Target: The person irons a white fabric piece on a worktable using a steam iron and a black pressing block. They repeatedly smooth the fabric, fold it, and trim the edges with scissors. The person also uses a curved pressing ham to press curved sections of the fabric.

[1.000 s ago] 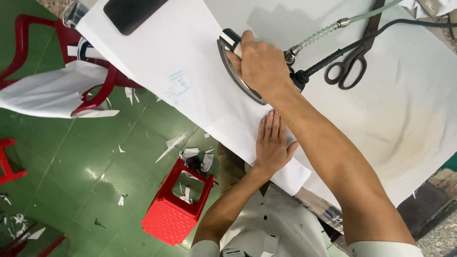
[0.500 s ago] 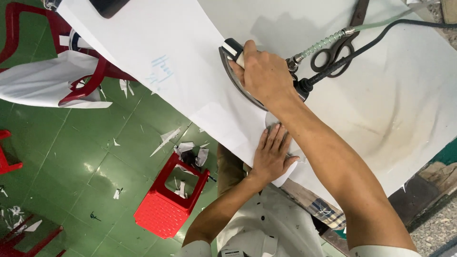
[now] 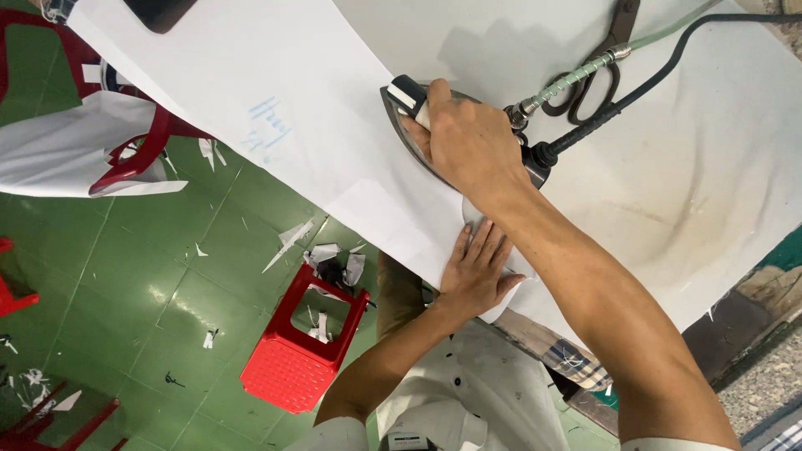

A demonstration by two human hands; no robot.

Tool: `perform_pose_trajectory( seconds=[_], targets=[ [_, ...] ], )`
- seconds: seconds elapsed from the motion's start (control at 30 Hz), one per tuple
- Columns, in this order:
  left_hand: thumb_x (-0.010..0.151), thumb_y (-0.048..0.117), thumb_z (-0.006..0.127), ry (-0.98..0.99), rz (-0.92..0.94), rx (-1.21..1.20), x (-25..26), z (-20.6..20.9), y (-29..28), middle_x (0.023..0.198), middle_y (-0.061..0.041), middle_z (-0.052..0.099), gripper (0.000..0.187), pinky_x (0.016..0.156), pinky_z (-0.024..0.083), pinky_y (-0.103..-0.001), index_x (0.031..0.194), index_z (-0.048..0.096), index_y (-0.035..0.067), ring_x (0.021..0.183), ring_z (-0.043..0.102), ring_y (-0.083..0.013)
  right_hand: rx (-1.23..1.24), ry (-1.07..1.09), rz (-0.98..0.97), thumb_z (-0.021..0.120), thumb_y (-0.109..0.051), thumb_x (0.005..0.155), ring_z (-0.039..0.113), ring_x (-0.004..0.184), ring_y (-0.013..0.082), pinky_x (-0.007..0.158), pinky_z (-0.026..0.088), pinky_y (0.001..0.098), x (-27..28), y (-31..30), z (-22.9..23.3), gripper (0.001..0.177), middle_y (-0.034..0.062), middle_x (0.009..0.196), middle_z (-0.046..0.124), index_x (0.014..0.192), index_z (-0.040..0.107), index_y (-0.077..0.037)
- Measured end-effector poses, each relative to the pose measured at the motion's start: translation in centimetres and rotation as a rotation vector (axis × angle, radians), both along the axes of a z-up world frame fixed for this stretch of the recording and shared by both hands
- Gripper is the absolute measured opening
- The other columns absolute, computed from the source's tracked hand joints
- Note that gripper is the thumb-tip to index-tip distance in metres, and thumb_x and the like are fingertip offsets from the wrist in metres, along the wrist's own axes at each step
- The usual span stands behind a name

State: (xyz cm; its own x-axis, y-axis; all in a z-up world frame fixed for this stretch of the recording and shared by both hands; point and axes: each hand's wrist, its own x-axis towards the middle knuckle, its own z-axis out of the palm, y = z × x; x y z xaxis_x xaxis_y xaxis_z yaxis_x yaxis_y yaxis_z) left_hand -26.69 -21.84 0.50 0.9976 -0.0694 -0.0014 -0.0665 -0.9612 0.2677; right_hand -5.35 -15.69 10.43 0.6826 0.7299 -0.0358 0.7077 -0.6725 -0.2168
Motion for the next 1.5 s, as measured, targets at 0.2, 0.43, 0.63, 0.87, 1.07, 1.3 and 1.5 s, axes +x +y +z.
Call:
perform_pose_trajectory(
  seconds=[0.2,0.43,0.63,0.87,1.07,1.3,1.5],
  targets=[
    [0.103,0.064,0.019,0.059,-0.029,0.011,0.2,0.1,0.1,0.167,-0.008,0.033,0.078,0.130,0.015,-0.048,0.154,0.049,0.013,0.157,0.021,-0.0251,-0.017,0.003,0.011,0.053,-0.050,0.112,0.054,0.035,0.0280,0.031,0.042,0.0388,0.8,1.2,-0.2,0.047,0.0033,0.050,0.055,0.100,0.052,-0.005],
    [0.107,0.056,0.033,-0.218,0.020,-0.097,-0.6,0.5,0.5,0.155,-0.011,0.049,0.065,0.124,0.034,-0.046,0.148,0.054,0.010,0.146,0.046,-0.0267,-0.015,0.033,0.014,0.053,-0.049,0.114,0.062,0.045,0.0353,0.035,0.047,0.0444,1.8,3.6,0.1,0.047,0.0082,0.058,0.061,0.103,0.050,-0.003],
    [0.105,0.059,0.026,-0.109,0.182,-0.085,-2.9,1.2,-0.1,0.158,-0.029,0.035,0.084,0.126,0.031,-0.055,0.149,0.040,-0.010,0.149,0.035,-0.0424,0.097,0.244,-0.192,0.055,-0.040,0.112,0.060,0.049,0.0397,0.039,0.048,0.0517,1.0,4.1,-1.0,0.041,0.0119,0.063,0.061,0.105,0.044,-0.001],
    [0.103,0.061,0.032,-0.124,0.125,-0.109,-3.8,0.6,-2.1,0.159,-0.028,0.036,0.086,0.127,0.029,-0.051,0.150,0.042,-0.010,0.151,0.033,-0.0398,0.117,0.231,-0.218,0.055,-0.039,0.112,0.060,0.047,0.0376,0.039,0.047,0.0491,-1.8,1.3,-0.8,0.040,0.0097,0.060,0.060,0.101,0.044,-0.002],
    [0.102,0.064,0.035,-0.141,0.073,-0.102,-4.5,0.6,-2.6,0.156,-0.027,0.041,0.088,0.127,0.030,-0.051,0.148,0.044,-0.010,0.150,0.035,-0.0403,0.104,0.231,-0.189,0.053,-0.041,0.113,0.057,0.042,0.0367,0.037,0.046,0.0486,-3.6,-1.0,-0.5,0.042,0.0099,0.058,0.059,0.100,0.045,-0.002],
    [0.101,0.065,0.035,-0.127,0.069,-0.056,-4.4,0.5,-2.5,0.156,-0.026,0.043,0.088,0.127,0.028,-0.048,0.148,0.045,-0.009,0.150,0.034,-0.0385,0.057,0.209,-0.176,0.053,-0.042,0.112,0.057,0.043,0.0396,0.038,0.044,0.0500,-4.2,-1.9,-0.5,0.043,0.0113,0.058,0.060,0.105,0.047,0.000],
    [0.102,0.060,0.036,-0.165,0.071,-0.123,-4.4,0.6,-2.4,0.150,-0.026,0.050,0.082,0.125,0.031,-0.049,0.142,0.052,-0.010,0.147,0.039,-0.0395,0.032,0.243,-0.193,0.054,-0.046,0.111,0.057,0.045,0.0390,0.039,0.045,0.0501,-4.3,-1.8,0.2,0.047,0.0114,0.056,0.061,0.105,0.047,0.000]
  ],
)
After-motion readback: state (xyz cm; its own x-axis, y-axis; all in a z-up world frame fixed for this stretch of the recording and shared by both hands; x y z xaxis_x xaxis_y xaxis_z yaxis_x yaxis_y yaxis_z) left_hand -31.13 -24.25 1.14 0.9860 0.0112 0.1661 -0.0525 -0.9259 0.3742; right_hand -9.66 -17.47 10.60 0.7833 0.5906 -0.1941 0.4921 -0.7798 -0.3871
